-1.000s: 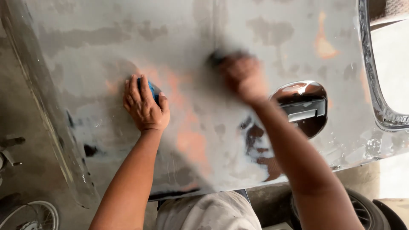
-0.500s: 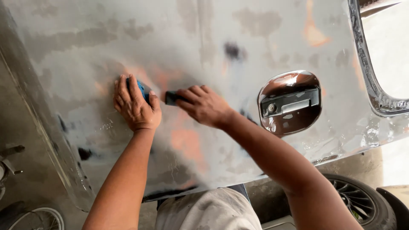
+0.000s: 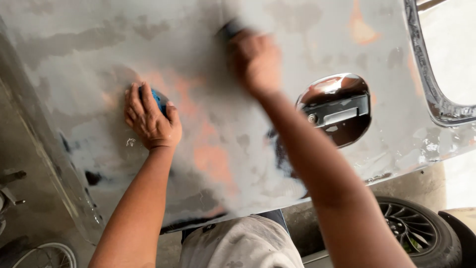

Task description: The person scrubs a car door with a black sponge and a blue cloth, focusing on the surface and the area around the door handle. They wipe the door repeatedly, moving from the center to the edges and the handle recess.

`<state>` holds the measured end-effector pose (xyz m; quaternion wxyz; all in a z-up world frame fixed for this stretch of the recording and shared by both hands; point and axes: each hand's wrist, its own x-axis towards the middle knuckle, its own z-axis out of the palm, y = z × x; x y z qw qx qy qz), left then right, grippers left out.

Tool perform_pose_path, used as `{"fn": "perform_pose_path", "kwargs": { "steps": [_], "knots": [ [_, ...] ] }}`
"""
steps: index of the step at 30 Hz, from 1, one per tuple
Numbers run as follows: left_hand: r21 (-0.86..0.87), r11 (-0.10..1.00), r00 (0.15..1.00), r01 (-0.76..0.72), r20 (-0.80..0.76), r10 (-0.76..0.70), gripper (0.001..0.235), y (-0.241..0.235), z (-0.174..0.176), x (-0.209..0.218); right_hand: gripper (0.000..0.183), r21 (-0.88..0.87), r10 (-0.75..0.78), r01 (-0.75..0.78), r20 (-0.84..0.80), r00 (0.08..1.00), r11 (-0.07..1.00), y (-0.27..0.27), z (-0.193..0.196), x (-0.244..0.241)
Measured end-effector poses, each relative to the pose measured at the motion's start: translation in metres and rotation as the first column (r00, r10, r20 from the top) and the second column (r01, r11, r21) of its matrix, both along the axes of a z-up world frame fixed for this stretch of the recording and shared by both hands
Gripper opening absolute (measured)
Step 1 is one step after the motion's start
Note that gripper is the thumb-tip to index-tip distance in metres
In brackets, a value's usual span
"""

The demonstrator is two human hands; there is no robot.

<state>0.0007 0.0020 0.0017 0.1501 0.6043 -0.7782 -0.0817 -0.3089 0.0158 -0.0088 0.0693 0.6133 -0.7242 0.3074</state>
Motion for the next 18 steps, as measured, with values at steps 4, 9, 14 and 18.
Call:
{"fn": "perform_pose_path", "kwargs": {
  "steps": [4,9,14,18],
  "knots": [
    [-0.013,1.0,1.0,0.017,-0.008,-0.017,0.071,0.0,0.002,0.001,0.032,0.349,0.49,-0.481,0.067,0.869,0.804,0.038,0.025,0.065],
    [-0.003,1.0,1.0,-0.008,0.02,0.008,0.069,0.001,-0.001,0.004,0.06,0.3,0.216,-0.146,-0.213,0.953,0.943,0.085,-0.013,-0.098],
    [-0.033,0.999,1.0,-0.001,0.013,0.002,0.07,-0.001,-0.002,0.0,0.027,0.027,-0.52,0.521,-0.01,0.854,0.853,0.102,-0.001,-0.169],
    [-0.039,0.999,1.0,0.012,0.021,-0.011,0.069,0.0,-0.002,0.002,0.029,-0.015,-0.191,0.194,0.128,0.973,0.981,0.09,0.036,-0.024]
  ]
}}
